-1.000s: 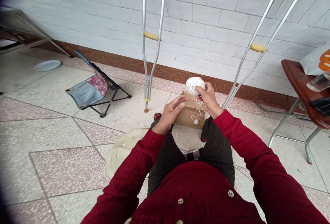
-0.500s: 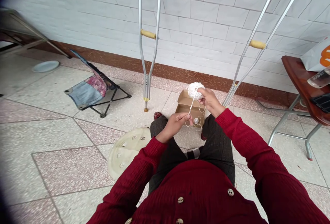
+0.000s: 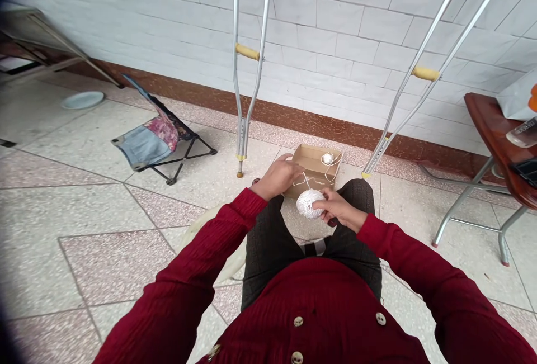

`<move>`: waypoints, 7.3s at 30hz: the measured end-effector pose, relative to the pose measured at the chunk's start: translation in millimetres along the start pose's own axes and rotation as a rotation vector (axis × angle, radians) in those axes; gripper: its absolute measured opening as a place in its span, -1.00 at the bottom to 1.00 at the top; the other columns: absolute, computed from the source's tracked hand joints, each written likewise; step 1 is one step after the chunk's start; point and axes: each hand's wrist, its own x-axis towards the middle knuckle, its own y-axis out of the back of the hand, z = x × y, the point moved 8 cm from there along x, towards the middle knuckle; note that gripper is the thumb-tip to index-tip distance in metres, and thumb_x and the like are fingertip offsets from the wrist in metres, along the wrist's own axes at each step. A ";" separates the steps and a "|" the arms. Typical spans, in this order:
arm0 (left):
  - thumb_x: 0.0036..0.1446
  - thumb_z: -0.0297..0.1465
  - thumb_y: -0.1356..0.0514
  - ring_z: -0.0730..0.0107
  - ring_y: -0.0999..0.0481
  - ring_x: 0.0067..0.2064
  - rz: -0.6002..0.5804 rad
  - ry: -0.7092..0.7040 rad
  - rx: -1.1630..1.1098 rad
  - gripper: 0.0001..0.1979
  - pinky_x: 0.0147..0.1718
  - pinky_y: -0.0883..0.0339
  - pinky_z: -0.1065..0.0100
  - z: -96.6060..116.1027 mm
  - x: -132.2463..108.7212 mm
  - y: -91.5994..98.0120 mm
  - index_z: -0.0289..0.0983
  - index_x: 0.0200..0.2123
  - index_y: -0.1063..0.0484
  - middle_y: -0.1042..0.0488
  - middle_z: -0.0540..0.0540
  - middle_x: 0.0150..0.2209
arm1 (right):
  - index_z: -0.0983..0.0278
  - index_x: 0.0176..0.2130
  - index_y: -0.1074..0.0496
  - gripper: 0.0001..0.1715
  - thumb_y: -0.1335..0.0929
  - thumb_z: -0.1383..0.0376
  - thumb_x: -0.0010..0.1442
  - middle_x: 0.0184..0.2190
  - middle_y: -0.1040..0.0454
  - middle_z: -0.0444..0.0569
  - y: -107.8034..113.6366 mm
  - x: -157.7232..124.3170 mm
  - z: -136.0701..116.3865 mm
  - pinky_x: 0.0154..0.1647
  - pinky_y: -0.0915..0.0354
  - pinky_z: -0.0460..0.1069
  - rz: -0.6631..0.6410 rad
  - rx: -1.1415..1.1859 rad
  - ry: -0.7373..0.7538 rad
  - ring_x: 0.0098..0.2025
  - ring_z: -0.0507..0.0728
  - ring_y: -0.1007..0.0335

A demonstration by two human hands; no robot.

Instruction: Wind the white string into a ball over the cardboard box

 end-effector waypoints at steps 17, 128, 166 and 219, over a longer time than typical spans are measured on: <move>0.23 -0.26 -0.09 0.41 -0.43 -0.44 -0.084 0.357 -0.752 -0.65 -0.36 -0.23 0.41 5.7 -42.6 -66.8 -0.32 -0.45 -0.57 -0.55 -0.04 -0.48 | 0.24 -0.19 -0.27 -0.60 -0.43 0.24 -0.02 -0.55 -0.39 -0.19 22.3 -8.8 -104.3 -0.78 0.03 -0.20 0.062 0.289 0.368 -0.67 -0.06 -0.21; 0.15 -0.40 -0.17 0.10 -0.37 0.19 0.156 0.463 -0.412 -0.51 0.20 -0.17 0.11 -22.4 -47.0 -20.2 -0.31 0.17 -0.33 -0.41 -0.24 0.17 | 0.18 -0.10 -0.18 -0.40 -0.45 0.22 -0.11 -0.26 -0.35 -0.14 67.1 1.2 -172.2 -0.67 -0.13 -0.17 0.529 0.016 0.717 -0.53 -0.07 -0.20; 0.29 -0.09 -0.01 0.37 -0.51 -0.31 -0.125 0.371 -1.023 -0.53 -0.15 -0.31 0.37 34.3 -72.9 -79.5 -0.30 -0.46 -0.47 -0.55 -0.08 -0.44 | 0.24 -0.22 -0.26 -0.60 -0.41 0.25 -0.08 -0.52 -0.42 -0.18 30.6 8.9 -130.0 -0.70 -0.13 -0.17 0.024 0.272 0.327 -0.62 -0.05 -0.27; 0.21 -0.24 -0.12 0.36 -0.50 -0.37 -0.018 0.512 -0.870 -0.63 -0.25 -0.33 0.38 -16.7 -60.7 -108.8 -0.36 -0.45 -0.58 -0.58 -0.09 -0.45 | 0.18 -0.07 -0.34 -0.48 -0.45 0.29 -0.07 -0.23 -0.47 -0.09 -11.3 -3.3 -118.9 -0.49 -0.38 -0.07 -0.174 0.218 0.366 -0.36 0.06 -0.39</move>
